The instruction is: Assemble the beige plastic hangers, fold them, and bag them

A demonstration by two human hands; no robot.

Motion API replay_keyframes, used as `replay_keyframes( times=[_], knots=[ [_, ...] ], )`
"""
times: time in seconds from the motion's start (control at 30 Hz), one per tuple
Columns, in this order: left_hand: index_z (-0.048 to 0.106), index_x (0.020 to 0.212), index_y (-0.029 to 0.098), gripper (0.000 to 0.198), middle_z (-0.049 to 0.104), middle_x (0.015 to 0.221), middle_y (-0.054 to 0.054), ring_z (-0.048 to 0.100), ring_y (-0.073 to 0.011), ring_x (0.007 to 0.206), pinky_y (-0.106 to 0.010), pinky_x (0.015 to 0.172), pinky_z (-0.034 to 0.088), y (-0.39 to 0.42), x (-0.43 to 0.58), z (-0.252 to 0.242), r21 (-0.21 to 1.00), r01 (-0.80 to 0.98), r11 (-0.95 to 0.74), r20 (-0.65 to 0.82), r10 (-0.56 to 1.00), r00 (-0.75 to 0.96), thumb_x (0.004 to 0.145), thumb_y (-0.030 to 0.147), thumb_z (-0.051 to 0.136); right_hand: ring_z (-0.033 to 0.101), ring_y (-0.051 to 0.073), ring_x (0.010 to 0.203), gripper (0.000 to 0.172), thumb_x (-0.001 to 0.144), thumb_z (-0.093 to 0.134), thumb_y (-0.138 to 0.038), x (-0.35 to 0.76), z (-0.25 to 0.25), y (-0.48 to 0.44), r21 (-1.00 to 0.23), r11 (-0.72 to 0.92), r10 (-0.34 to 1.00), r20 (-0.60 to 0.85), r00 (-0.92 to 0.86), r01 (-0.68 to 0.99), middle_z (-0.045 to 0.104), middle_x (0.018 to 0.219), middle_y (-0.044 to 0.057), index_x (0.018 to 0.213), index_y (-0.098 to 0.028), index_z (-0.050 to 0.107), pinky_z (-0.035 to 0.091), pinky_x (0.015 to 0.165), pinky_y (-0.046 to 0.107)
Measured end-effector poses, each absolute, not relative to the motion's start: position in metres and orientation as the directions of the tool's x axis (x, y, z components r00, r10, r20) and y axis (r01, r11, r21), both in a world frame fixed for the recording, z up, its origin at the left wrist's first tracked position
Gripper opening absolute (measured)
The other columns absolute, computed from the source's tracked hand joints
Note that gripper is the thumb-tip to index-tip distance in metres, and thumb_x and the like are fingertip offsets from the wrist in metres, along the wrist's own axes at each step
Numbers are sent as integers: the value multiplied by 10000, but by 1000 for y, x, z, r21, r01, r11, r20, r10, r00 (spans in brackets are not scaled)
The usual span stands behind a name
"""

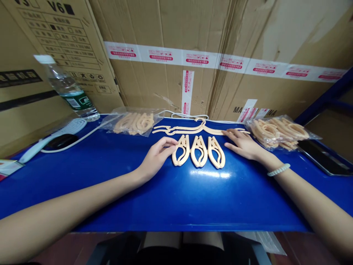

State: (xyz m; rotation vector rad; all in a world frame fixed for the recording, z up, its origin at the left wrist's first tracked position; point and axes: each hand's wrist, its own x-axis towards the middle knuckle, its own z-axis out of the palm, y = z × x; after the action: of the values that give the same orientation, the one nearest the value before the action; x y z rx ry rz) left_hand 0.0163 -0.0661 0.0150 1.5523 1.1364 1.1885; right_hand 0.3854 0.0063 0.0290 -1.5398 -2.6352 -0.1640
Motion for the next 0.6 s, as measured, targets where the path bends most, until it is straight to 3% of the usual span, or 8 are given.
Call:
replay_keyframes(
  times=[0.4, 0.6],
  knots=[
    [660, 961, 189, 231, 712, 1032, -60, 656, -247, 1037, -403, 984, 484, -66, 16, 17, 970, 123, -211, 198, 974, 112, 844, 384, 616, 493, 397, 1373, 726, 1003, 280, -624, 390, 28, -7, 17, 462, 872, 174, -458, 887, 484, 1506, 227, 1532, -149, 427, 427, 1110, 592],
    [657, 946, 191, 215, 715, 1014, -53, 661, -243, 1016, -406, 972, 489, -65, 15, 16, 975, 95, -202, 192, 976, 100, 837, 373, 624, 567, 391, 1296, 673, 1009, 320, -573, 407, 38, -3, -28, 477, 848, 275, -453, 878, 577, 1407, 247, 1433, -97, 535, 452, 1105, 581]
  ],
)
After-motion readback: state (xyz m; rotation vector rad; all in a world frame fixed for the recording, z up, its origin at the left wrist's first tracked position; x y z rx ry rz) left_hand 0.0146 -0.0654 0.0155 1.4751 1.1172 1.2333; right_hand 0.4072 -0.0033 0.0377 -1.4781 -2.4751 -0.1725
